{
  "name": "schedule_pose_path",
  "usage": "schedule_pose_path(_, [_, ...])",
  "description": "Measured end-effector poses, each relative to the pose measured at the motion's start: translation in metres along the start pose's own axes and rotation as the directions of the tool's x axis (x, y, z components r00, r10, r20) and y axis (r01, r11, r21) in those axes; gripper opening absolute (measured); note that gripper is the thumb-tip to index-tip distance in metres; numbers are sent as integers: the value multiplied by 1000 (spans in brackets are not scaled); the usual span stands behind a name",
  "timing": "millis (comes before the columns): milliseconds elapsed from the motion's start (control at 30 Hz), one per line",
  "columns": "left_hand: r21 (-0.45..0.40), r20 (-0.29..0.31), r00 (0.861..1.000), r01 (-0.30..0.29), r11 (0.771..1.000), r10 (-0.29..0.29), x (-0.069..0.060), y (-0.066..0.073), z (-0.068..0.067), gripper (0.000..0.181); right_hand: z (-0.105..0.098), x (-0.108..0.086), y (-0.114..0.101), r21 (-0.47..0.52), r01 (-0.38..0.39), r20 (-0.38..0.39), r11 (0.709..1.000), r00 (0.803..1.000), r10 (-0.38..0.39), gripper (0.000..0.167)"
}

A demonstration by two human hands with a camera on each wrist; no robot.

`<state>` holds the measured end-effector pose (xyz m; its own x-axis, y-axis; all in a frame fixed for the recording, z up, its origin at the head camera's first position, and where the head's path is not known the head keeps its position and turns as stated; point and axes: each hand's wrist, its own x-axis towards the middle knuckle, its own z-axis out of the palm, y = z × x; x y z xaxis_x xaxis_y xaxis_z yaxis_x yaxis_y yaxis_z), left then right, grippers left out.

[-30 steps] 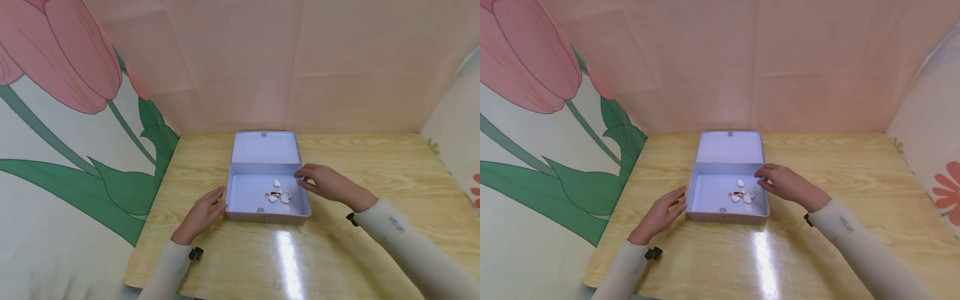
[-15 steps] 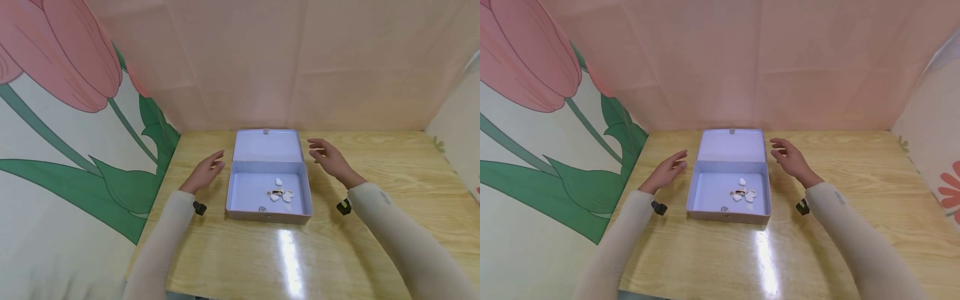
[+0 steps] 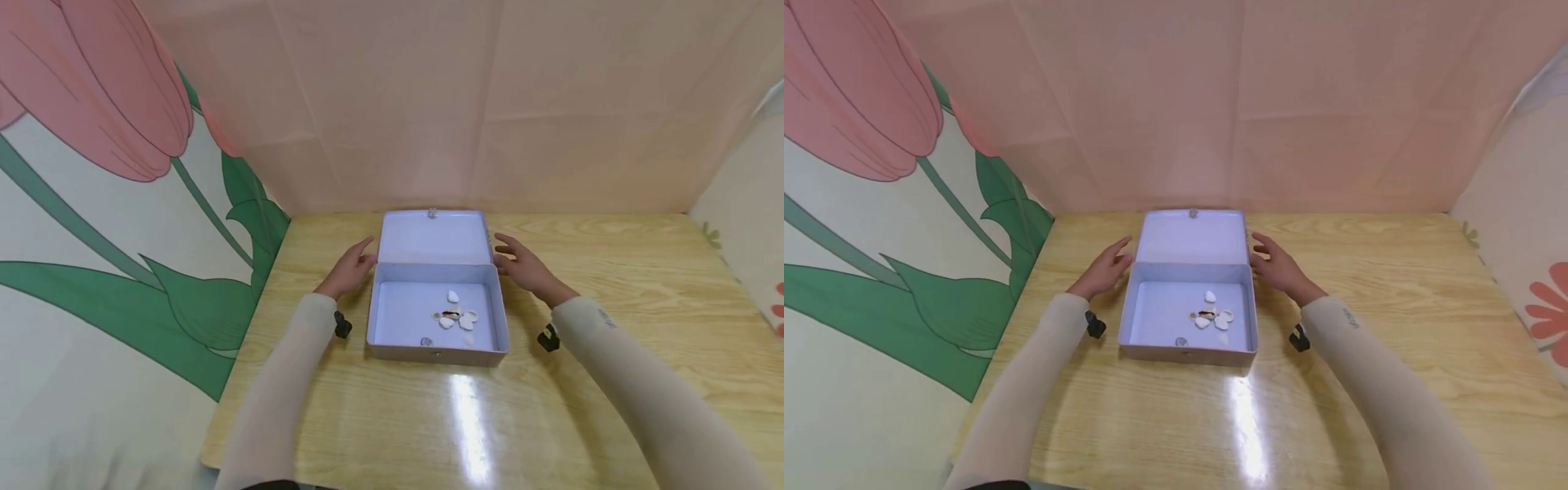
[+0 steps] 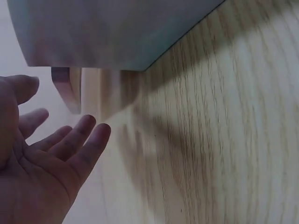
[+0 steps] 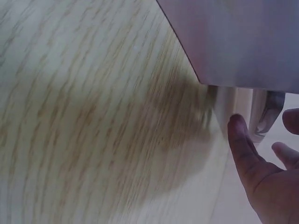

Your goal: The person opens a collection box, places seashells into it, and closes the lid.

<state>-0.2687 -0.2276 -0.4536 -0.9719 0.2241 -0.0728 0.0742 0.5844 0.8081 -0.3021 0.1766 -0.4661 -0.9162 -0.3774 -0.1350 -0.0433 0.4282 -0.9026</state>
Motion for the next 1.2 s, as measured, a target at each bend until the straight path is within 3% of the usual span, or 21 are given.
schedule_pose_path(400, [24,25,999,-25,999,24,9,8,3,55,0,10,3,42,-14,51,999,999,12,63])
schedule_pose_path(633, [62,50,998,-51,997,48,20,5,5,55,-3,12,0,-10,-29,31,1000,999,29,63])
schedule_pose_path(1000, [59,91,995,-34,998,29,29,-2,5,57,-4,21,-2,-67,-39,46,997,998,42,62])
schedule_pose_path(1200, [119,93,996,-13,993,1,28,-4,7,56,-1,23,0,-99,-37,38,994,998,41,61])
